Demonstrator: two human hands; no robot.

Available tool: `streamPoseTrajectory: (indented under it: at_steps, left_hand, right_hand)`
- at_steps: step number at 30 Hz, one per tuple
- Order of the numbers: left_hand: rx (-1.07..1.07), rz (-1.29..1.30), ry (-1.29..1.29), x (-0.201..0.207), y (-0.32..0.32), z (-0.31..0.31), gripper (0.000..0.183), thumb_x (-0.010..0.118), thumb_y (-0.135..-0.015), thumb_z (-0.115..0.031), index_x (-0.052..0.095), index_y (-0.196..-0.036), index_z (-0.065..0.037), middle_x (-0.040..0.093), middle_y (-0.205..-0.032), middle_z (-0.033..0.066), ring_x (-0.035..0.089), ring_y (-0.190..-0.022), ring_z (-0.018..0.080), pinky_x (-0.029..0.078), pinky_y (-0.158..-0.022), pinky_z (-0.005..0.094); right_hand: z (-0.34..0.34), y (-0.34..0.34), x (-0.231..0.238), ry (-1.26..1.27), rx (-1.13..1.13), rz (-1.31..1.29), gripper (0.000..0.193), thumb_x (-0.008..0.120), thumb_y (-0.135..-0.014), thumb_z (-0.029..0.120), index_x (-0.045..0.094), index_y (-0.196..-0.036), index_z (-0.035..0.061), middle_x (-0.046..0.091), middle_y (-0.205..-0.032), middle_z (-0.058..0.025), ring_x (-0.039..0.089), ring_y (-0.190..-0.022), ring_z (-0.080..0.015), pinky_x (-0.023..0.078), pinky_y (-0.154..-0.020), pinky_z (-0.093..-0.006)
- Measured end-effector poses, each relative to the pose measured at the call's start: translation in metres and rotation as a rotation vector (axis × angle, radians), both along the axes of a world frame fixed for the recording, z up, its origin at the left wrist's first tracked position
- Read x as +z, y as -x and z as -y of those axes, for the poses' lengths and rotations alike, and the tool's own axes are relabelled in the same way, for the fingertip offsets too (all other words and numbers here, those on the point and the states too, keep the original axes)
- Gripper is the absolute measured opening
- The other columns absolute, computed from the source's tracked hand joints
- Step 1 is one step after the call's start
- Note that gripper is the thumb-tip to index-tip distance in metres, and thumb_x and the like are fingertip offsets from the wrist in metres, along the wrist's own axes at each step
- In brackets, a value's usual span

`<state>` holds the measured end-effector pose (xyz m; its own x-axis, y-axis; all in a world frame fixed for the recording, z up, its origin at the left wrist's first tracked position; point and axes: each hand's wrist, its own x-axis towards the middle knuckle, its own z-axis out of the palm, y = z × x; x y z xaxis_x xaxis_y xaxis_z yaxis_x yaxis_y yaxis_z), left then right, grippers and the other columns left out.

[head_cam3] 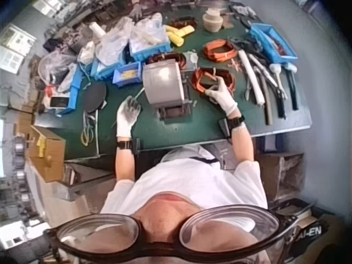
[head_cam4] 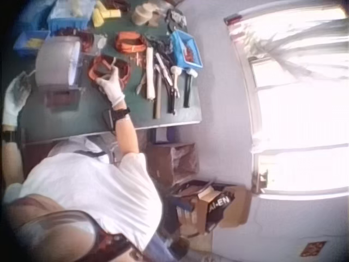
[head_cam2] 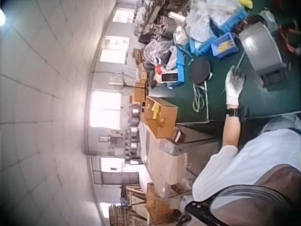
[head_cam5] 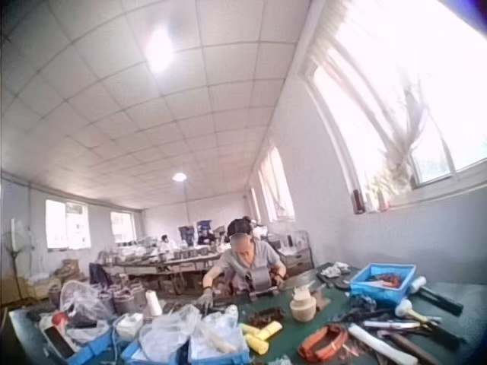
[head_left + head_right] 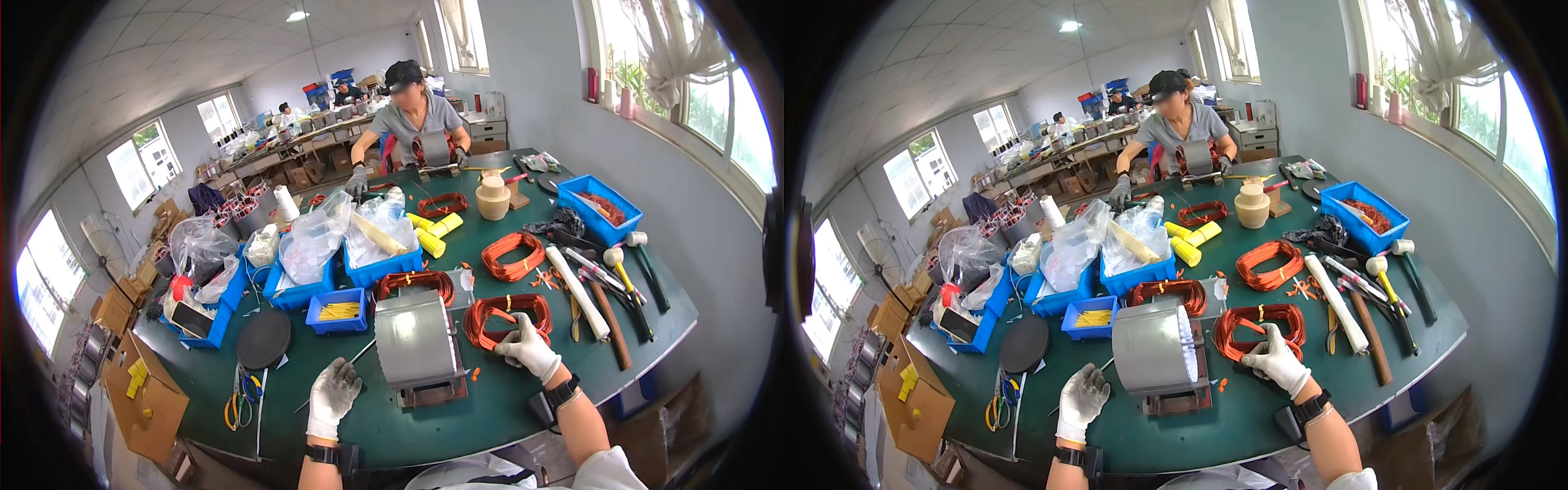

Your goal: Assembling wire coils into a motor stator housing at a workstation.

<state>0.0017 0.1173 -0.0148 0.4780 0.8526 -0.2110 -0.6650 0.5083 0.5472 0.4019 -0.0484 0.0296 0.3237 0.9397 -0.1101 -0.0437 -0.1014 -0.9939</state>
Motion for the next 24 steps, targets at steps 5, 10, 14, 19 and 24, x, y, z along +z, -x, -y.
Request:
streamPoseTrajectory:
  at_steps: [5,10,14,19,24]
  left_hand:
    - [-0.052,0.061,-0.062,-0.001,-0.003,-0.003,0.027,0.057,-0.099,-0.024,0.061,-0.117,-0.004,0.067,-0.104,0.0086,0.065,-0.096,0.0224,0.055,-0.092,0.0440]
    - [-0.067,0.071,-0.093,-0.001,-0.010,-0.006,0.028,0.056,-0.099,-0.024,0.060,-0.118,-0.004,0.066,-0.103,0.0080,0.064,-0.095,0.0219,0.054,-0.093,0.0439]
    - [-0.079,0.109,-0.124,-0.004,-0.016,-0.009,0.027,0.054,-0.100,-0.024,0.062,-0.116,-0.004,0.068,-0.101,0.0082,0.066,-0.094,0.0219,0.054,-0.093,0.0435]
    - [-0.129,0.119,-0.055,-0.011,-0.024,-0.016,0.026,0.056,-0.099,-0.023,0.064,-0.115,-0.004,0.068,-0.107,0.0121,0.067,-0.097,0.0252,0.056,-0.092,0.0470]
    - [-0.163,0.154,-0.035,-0.006,-0.021,-0.013,0.026,0.056,-0.099,-0.023,0.064,-0.115,-0.003,0.069,-0.106,0.0120,0.067,-0.097,0.0255,0.056,-0.092,0.0468]
  right_hand:
    - [0.001,-0.001,0.002,-0.001,0.009,0.007,0.082,0.075,-0.081,0.005,0.023,-0.144,-0.0016,0.059,-0.080,-0.0078,0.056,-0.058,-0.0111,0.043,-0.046,-0.0247]
    - [-0.002,-0.001,-0.005,-0.016,-0.032,0.059,0.081,0.075,-0.082,0.006,0.023,-0.144,-0.0026,0.060,-0.078,-0.0073,0.056,-0.058,-0.0110,0.044,-0.048,-0.0248]
    - [-0.004,0.003,-0.004,-0.023,-0.069,0.092,0.080,0.075,-0.082,0.005,0.024,-0.143,-0.0026,0.060,-0.076,-0.0072,0.056,-0.058,-0.0110,0.045,-0.048,-0.0250]
    - [-0.002,0.002,-0.013,-0.046,-0.084,0.118,0.078,0.075,-0.083,0.005,0.025,-0.142,-0.0021,0.060,-0.074,-0.0070,0.055,-0.054,-0.0111,0.044,-0.045,-0.0252]
    - [0.003,0.007,-0.007,-0.023,-0.097,0.103,0.078,0.075,-0.082,0.005,0.025,-0.142,-0.0025,0.060,-0.073,-0.0066,0.055,-0.054,-0.0108,0.043,-0.045,-0.0246]
